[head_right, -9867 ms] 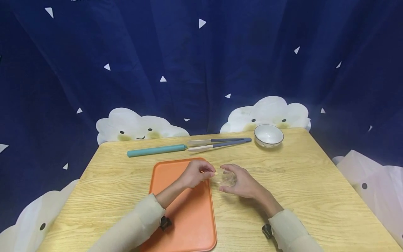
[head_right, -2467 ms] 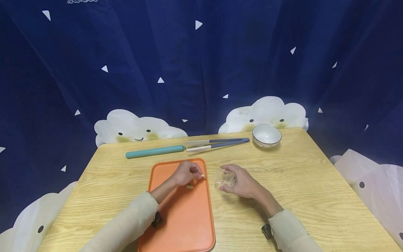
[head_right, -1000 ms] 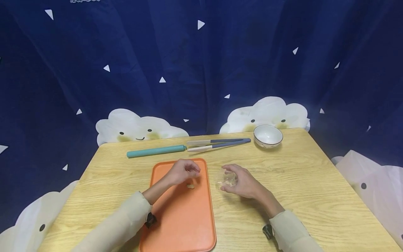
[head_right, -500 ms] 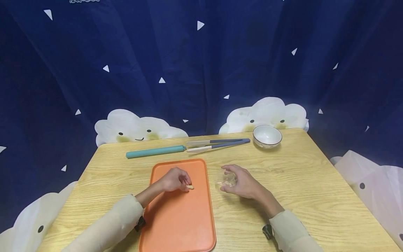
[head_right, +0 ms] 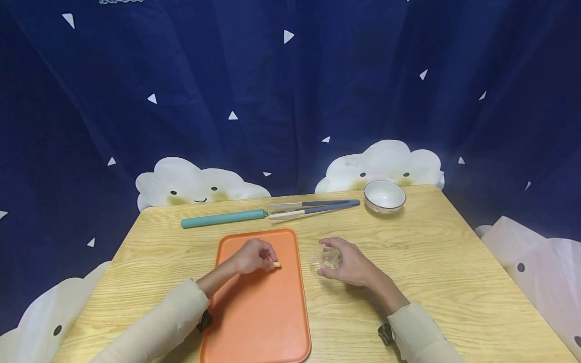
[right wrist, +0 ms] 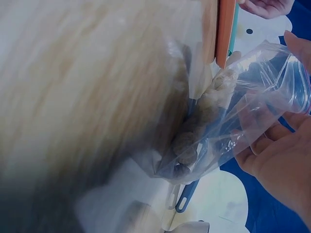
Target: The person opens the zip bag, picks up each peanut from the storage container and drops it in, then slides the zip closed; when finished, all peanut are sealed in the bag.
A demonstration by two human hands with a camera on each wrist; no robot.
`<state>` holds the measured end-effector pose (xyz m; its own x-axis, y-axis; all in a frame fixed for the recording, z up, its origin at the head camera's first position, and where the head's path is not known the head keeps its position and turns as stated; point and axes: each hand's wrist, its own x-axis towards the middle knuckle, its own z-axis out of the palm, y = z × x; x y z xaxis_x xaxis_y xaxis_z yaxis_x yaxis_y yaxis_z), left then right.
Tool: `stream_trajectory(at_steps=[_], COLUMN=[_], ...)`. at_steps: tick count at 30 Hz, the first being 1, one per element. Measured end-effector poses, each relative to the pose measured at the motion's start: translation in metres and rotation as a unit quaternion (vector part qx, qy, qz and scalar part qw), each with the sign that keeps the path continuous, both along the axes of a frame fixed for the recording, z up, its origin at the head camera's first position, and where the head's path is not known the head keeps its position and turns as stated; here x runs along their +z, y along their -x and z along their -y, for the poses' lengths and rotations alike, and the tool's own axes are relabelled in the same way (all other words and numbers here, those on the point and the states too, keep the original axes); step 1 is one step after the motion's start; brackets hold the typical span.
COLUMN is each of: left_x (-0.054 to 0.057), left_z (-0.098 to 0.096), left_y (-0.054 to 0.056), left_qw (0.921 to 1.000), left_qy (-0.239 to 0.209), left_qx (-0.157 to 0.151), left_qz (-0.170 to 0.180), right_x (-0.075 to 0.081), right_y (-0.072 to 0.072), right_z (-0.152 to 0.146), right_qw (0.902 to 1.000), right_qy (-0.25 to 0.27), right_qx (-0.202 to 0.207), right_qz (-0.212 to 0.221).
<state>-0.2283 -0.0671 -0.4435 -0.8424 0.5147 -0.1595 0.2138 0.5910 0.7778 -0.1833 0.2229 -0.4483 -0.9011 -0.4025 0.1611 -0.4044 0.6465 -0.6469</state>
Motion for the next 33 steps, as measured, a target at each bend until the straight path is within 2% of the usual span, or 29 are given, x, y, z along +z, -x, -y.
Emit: stream_trajectory(at_steps=[10,18,26,33], left_x=[0.017,0.022,0.023,0.024], left_z=[-0.024,-0.057,-0.085,-0.089], left_y=[-0.001,-0.005,-0.013,-0.015], left_qw=[0.998,0.9935,0.9929,0.9922], left_qy=[-0.042,-0.082,-0.099,-0.104], left_qx=[-0.032,-0.025,-0.016,-0.025], left_qz=[-0.035,-0.075,-0.065,-0.065], right_x=[-0.001,-0.001,-0.001,0.0], right_y=[0.0,0.0,0.0,0.0], right_z=[0.0,-0.001,-0.001,-0.002], right_qw=[0.9999,0.9999,0.9999,0.9998], right_qy=[0.0,0.004,0.002,0.0], right_qx=[0.003,0.007,0.001,-0.003], right_qz=[-0.014,-0.013,-0.011,-0.018])
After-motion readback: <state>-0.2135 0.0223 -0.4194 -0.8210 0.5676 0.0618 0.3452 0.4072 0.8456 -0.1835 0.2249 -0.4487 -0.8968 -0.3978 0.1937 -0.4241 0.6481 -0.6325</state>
